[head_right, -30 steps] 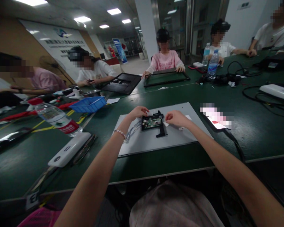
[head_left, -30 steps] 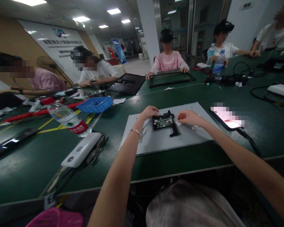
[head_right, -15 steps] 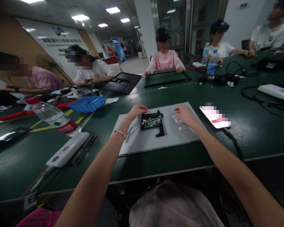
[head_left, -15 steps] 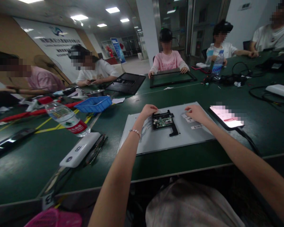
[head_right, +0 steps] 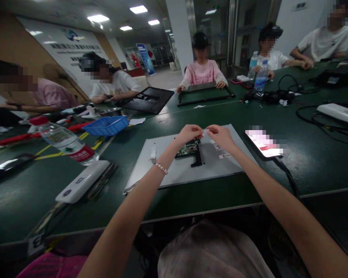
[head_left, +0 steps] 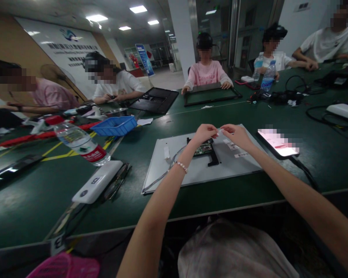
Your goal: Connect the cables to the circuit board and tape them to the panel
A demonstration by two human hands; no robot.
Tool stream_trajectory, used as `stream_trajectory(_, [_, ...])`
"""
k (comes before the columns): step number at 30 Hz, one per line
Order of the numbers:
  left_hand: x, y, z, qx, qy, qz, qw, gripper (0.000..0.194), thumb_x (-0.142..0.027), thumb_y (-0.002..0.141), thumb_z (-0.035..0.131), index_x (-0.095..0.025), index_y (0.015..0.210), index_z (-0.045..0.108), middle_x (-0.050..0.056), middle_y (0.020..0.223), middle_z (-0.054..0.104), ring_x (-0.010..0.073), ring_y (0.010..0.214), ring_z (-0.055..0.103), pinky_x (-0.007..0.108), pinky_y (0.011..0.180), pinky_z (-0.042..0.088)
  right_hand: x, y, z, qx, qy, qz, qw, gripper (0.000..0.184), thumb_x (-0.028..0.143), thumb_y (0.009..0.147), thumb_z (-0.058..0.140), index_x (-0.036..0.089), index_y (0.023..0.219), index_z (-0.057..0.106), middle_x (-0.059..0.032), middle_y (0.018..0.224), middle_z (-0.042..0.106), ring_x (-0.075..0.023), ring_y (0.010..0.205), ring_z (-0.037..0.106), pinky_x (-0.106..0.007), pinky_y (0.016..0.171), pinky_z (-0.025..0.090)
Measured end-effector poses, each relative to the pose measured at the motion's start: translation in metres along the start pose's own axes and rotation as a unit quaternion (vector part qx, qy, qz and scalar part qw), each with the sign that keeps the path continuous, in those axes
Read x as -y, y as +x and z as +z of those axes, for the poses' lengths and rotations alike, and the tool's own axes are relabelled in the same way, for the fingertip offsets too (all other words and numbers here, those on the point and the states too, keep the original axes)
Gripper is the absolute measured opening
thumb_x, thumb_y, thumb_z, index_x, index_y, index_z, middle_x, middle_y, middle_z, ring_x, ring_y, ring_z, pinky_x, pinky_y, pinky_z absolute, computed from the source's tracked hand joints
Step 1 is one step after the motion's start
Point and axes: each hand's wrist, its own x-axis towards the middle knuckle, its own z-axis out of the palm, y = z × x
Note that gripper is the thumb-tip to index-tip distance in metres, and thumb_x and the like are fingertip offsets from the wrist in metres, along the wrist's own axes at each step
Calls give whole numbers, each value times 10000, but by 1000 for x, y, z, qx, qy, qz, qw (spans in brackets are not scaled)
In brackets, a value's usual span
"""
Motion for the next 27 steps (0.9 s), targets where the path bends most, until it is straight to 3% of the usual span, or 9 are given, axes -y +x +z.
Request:
stream_trajectory(3, [0,3,15,6,8,14,1000,107,-60,783,558,-90,697,615,41,613,639,81,554,580,220,621,479,-2,1,0,-4,7,7,1000,268,325,824,550,164,997,675,-77,888,708,-203,807,648,-322,753,491])
stream_trajectory(6, [3,5,16,-6,83,21,996,88,-68,781,557,-95,742,631,54,651,653,107,596,601,238,645,488,-5,2,0,-6,9,14,1000,257,297,819,550,160,999,672,-78,862,709,-202,780,650,-322,738,494])
stream_trajectory(12, [19,-17,-15,-110,298,99,943,224,-207,826,543,-132,1021,622,91,957,662,201,932,613,313,868,464,-17,2,0,-31,-20,38,999,259,255,808,582,171,1048,629,-65,835,707,-191,763,659,-328,744,504])
stream_trajectory(16, [42,-43,-40,-119,389,52,912,541,-390,838,562,-104,1286,459,174,1280,515,295,1232,440,431,1036,346,-28,5,4,-43,-47,47,997,146,260,802,595,171,911,634,-65,809,699,-193,736,656,-332,709,507])
stream_trajectory(19, [57,-57,-48,-105,394,22,913,632,-468,853,523,-115,1357,378,176,1382,420,306,1322,330,458,1074,294,-31,8,7,-41,-70,34,996,130,235,792,599,173,899,641,-58,808,696,-192,738,649,-332,713,505])
stream_trajectory(22, [62,-62,-52,-101,372,28,922,637,-485,871,480,-115,1374,355,166,1413,392,286,1340,315,431,1098,271,-31,11,10,-39,-100,19,994,200,209,792,591,173,982,645,-55,824,695,-194,762,646,-341,753,501])
stream_trajectory(27, [59,-65,-56,-91,310,25,946,657,-502,887,426,-98,1394,321,163,1440,367,255,1352,315,368,1118,259,-41,12,12,-37,-151,11,988,403,197,784,584,136,1182,577,-124,1052,669,-241,963,626,-380,868,477])
